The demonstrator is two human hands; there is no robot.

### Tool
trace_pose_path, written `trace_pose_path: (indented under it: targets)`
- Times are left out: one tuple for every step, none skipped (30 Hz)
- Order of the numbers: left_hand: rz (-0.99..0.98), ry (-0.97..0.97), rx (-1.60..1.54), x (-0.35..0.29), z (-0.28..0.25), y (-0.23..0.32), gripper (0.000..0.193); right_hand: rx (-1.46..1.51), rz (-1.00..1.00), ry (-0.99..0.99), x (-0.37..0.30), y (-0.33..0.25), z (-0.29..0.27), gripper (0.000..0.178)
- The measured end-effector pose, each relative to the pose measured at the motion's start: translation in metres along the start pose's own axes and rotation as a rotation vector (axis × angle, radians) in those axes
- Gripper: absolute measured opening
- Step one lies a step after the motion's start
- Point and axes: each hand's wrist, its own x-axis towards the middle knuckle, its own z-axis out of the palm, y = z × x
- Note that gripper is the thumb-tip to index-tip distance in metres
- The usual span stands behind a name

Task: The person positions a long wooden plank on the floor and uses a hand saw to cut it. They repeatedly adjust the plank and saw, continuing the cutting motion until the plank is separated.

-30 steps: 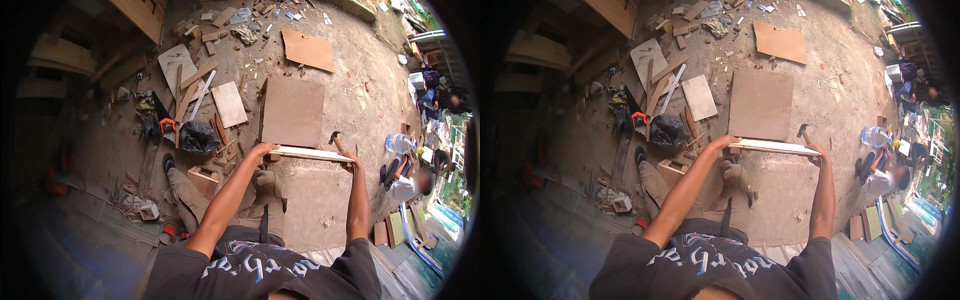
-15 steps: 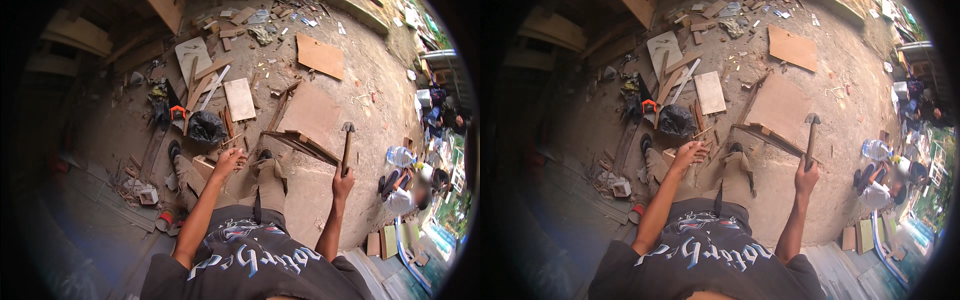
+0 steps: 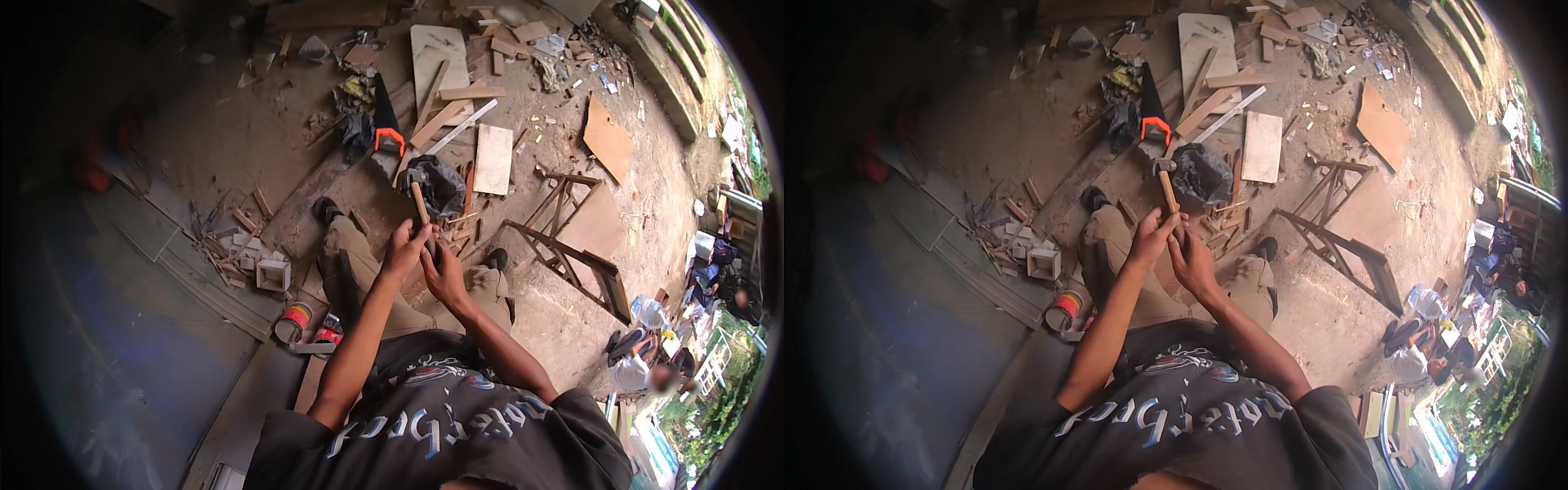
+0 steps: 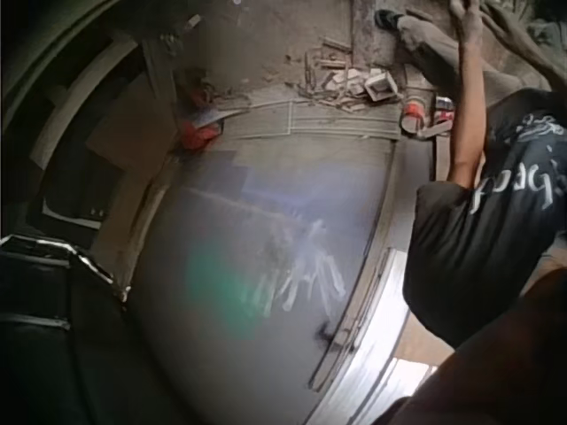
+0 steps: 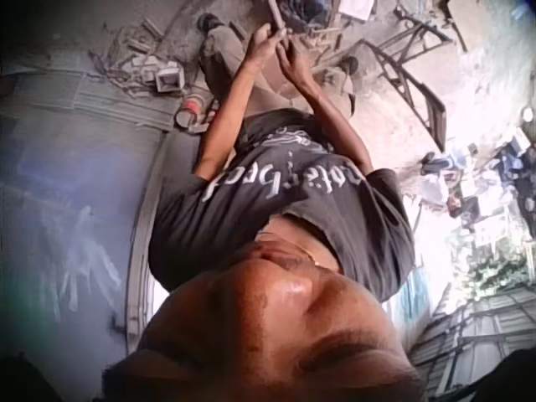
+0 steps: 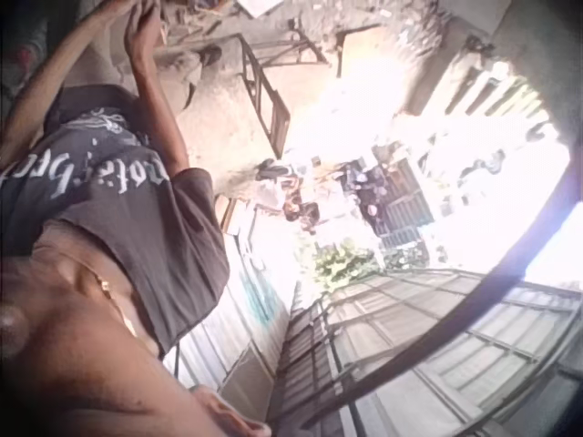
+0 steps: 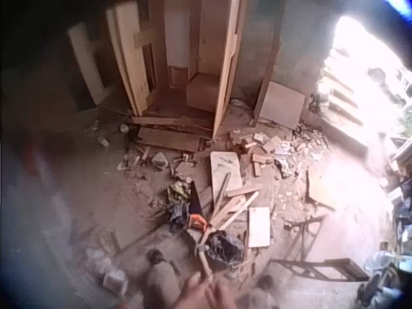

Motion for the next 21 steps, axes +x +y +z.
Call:
trace_pose_path:
  targets:
    - [-0.013, -0.034, 0.022, 0.013, -0.033, -0.003, 0.02, -0.006, -0.152, 0.068, 0.019, 0.003, 0.031, 0.033]
    - [-0.026, -0.069, 0.044, 0.027, -0.069, -0.012, 0.02, -0.025, -0.068, -0.06, 0.031, 0.001, 0.052, 0.034]
    - [-0.053, -0.097, 0.062, 0.033, -0.101, -0.025, 0.019, -0.043, 0.029, -0.197, 0.036, -0.004, 0.066, 0.035]
    - [-0.035, -0.113, 0.083, 0.042, -0.122, -0.024, 0.019, -0.061, 0.115, -0.319, 0.048, -0.004, 0.08, 0.036]
    - [-0.133, -0.094, 0.096, 0.032, -0.137, -0.025, 0.018, 0.14, 0.399, -0.545, 0.051, 0.013, 0.094, 0.037]
    - [-0.144, -0.115, 0.066, 0.035, -0.153, -0.033, 0.017, 0.185, 0.425, -0.57, 0.06, 0.011, 0.103, 0.038]
    - [-0.169, -0.14, 0.03, 0.037, -0.167, -0.044, 0.017, 0.227, 0.468, -0.59, 0.066, 0.013, 0.111, 0.04]
    - [-0.175, -0.094, -0.03, 0.042, -0.176, -0.054, 0.017, 0.166, 0.361, -0.569, 0.072, 0.041, 0.125, 0.041]
    - [-0.161, -0.065, -0.037, 0.054, -0.185, -0.058, 0.015, 0.111, 0.257, -0.544, 0.079, 0.075, 0.138, 0.041]
    - [-0.123, 0.049, -0.025, 0.07, -0.202, -0.088, 0.015, 0.139, 0.264, -0.591, 0.101, 0.068, 0.139, 0.046]
    - [-0.087, 0.165, -0.014, 0.085, -0.216, -0.12, 0.015, 0.152, 0.214, -0.471, 0.106, 0.124, 0.155, 0.045]
    - [-0.133, 0.205, -0.133, 0.101, -0.223, -0.128, 0.016, 0.127, 0.264, -0.371, 0.122, 0.158, 0.162, 0.048]
    - [-0.186, 0.249, -0.249, 0.114, -0.231, -0.129, 0.017, 0.102, 0.318, -0.272, 0.14, 0.19, 0.169, 0.052]
    - [-0.192, 0.286, -0.212, 0.13, -0.241, -0.131, 0.019, -0.082, 0.276, -0.254, 0.168, 0.218, 0.172, 0.061]
    - [-0.184, 0.34, -0.239, 0.145, -0.255, -0.145, 0.018, -0.263, 0.23, -0.237, 0.195, 0.245, 0.176, 0.071]
    - [-0.214, 0.386, -0.251, 0.149, -0.258, -0.161, 0.018, -0.376, 0.025, -0.127, 0.209, 0.295, 0.176, 0.08]
    - [-0.237, 0.41, -0.266, 0.159, -0.253, -0.17, 0.018, -0.498, -0.187, 0.002, 0.227, 0.35, 0.172, 0.09]
    - [-0.265, 0.424, -0.328, 0.167, -0.25, -0.174, 0.018, -0.61, -0.16, 0.028, 0.245, 0.386, 0.173, 0.101]
    - [-0.289, 0.457, -0.388, 0.17, -0.247, -0.175, 0.019, -0.598, -0.033, -0.046, 0.264, 0.402, 0.179, 0.103]
    - [-0.31, 0.487, -0.433, 0.169, -0.244, -0.176, 0.021, -0.58, 0.093, -0.13, 0.282, 0.405, 0.184, 0.104]
    - [-0.329, 0.506, -0.481, 0.17, -0.244, -0.18, 0.021, -0.563, 0.23, -0.208, 0.293, 0.404, 0.19, 0.105]
